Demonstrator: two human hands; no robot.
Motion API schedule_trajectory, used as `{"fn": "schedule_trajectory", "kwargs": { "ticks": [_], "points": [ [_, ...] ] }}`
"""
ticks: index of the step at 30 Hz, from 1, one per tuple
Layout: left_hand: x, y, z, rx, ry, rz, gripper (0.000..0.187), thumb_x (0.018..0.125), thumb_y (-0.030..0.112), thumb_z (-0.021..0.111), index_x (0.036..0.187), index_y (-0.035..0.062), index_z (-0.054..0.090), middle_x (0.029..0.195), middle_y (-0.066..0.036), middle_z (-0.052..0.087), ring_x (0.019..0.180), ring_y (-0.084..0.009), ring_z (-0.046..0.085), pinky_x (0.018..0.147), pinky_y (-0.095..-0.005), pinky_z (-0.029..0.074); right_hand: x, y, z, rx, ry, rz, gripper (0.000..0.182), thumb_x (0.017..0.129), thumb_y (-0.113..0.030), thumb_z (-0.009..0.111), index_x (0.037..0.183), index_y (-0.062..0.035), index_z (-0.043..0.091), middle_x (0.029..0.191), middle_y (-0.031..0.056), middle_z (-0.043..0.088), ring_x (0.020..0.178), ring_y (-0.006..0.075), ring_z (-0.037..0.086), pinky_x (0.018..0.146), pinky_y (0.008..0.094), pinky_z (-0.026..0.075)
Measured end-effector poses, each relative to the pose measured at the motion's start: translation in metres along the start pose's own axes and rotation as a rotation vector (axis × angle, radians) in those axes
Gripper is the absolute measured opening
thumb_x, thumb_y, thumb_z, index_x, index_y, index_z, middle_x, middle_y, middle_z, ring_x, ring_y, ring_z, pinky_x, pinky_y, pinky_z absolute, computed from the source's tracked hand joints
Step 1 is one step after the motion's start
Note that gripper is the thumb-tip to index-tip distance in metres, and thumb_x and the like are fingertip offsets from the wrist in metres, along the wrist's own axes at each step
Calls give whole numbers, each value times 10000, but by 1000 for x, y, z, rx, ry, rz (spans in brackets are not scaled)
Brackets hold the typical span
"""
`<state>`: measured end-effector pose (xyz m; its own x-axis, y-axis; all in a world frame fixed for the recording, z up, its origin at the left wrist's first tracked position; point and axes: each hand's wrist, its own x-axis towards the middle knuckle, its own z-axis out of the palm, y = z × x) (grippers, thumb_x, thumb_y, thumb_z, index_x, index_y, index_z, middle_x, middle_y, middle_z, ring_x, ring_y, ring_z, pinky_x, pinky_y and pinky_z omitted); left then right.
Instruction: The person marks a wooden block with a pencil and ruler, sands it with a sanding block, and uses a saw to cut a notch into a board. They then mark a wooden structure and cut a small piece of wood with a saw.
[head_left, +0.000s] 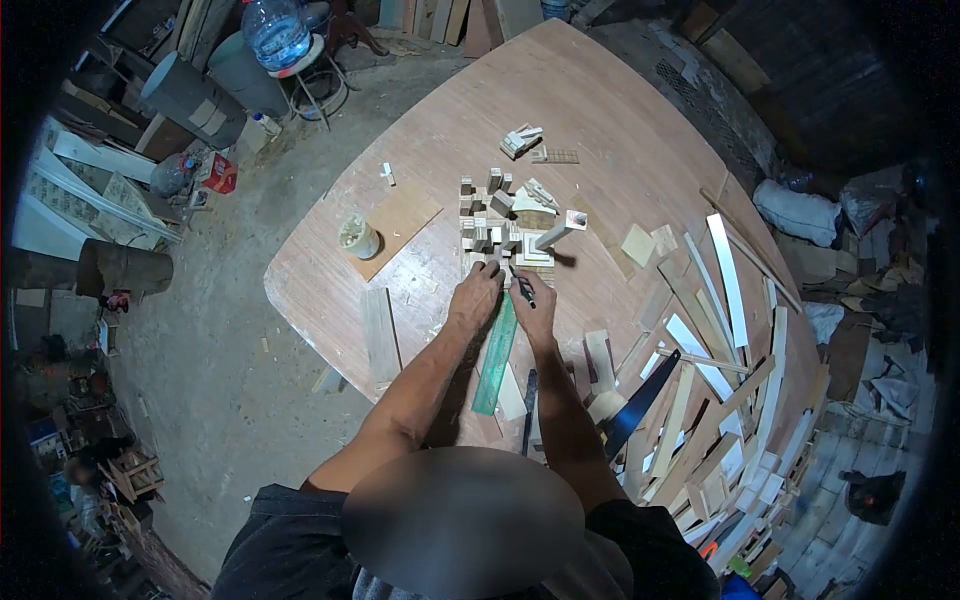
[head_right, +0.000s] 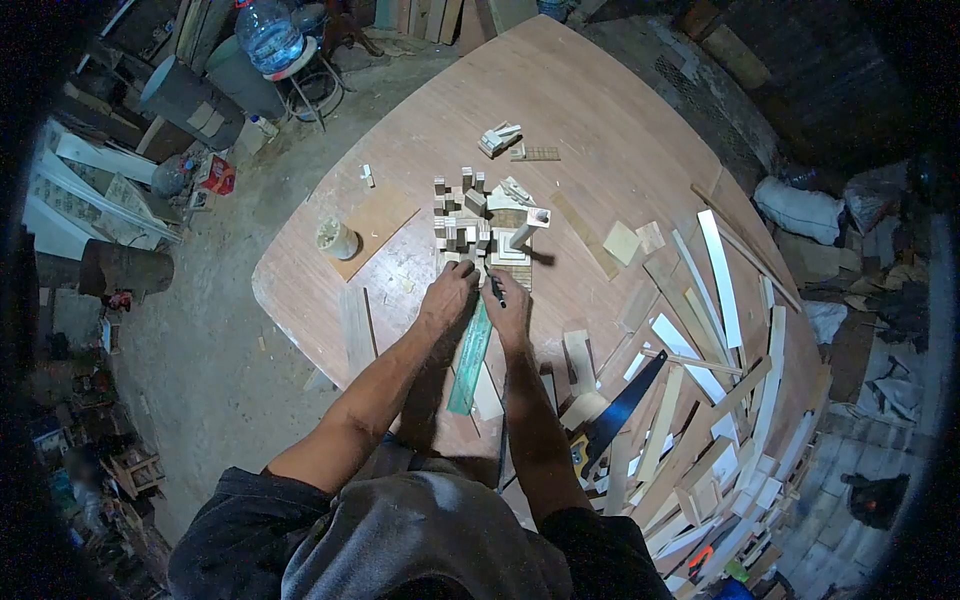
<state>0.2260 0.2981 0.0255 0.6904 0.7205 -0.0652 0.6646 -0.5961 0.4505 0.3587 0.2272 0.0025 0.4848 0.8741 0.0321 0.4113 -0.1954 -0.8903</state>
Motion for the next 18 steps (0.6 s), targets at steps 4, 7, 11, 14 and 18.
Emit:
{"fn": "schedule_trajectory", "kwargs": {
  "ticks": [4, 7, 11, 14, 18],
  "points": [
    [0, 0, 0, 18, 10, 3, 190, 886, 75, 544, 1044, 35, 642, 1102, -114, 570, 1065, -297, 566, 840, -363, 586, 0, 2, 1, 14, 33, -60, 247, 830, -67, 677, 1062, 17, 693, 865, 169, 738, 802, 192, 728, 726, 312, 556],
    [-1, -2, 3, 46, 30, 14, 155, 905, 90, 543, 1006, 31, 645, 1089, -101, 577, 1065, -279, 571, 805, -350, 603, -1, 2, 2, 14, 39, -94, 238, 825, -63, 680, 1047, 20, 695, 829, 161, 732, 753, 183, 715, 698, 307, 549],
    [-1, -1, 3, 56, 36, 16, 156, 907, 90, 543, 1005, 33, 650, 1095, -100, 572, 1061, -277, 572, 802, -341, 604, -2, 5, 5, -8, 63, -99, 229, 819, -65, 679, 1032, 18, 698, 797, 145, 719, 694, 162, 677, 666, 302, 533],
    [-1, 0, 1, 58, 22, 13, 163, 910, 90, 540, 1012, 32, 652, 1098, -100, 568, 1060, -278, 571, 798, -342, 605, -2, 2, -2, -26, 28, -84, 239, 827, -105, 680, 1035, 11, 696, 836, 174, 714, 742, 227, 694, 700, 337, 541],
    [0, -1, 2, 44, 34, 15, 166, 910, 87, 537, 1016, 29, 651, 1102, -98, 569, 1065, -278, 569, 790, -344, 608, -2, -6, -3, -35, -18, -10, 251, 840, -145, 677, 1041, 3, 694, 880, 204, 713, 804, 301, 720, 745, 372, 553]
  ]
}}
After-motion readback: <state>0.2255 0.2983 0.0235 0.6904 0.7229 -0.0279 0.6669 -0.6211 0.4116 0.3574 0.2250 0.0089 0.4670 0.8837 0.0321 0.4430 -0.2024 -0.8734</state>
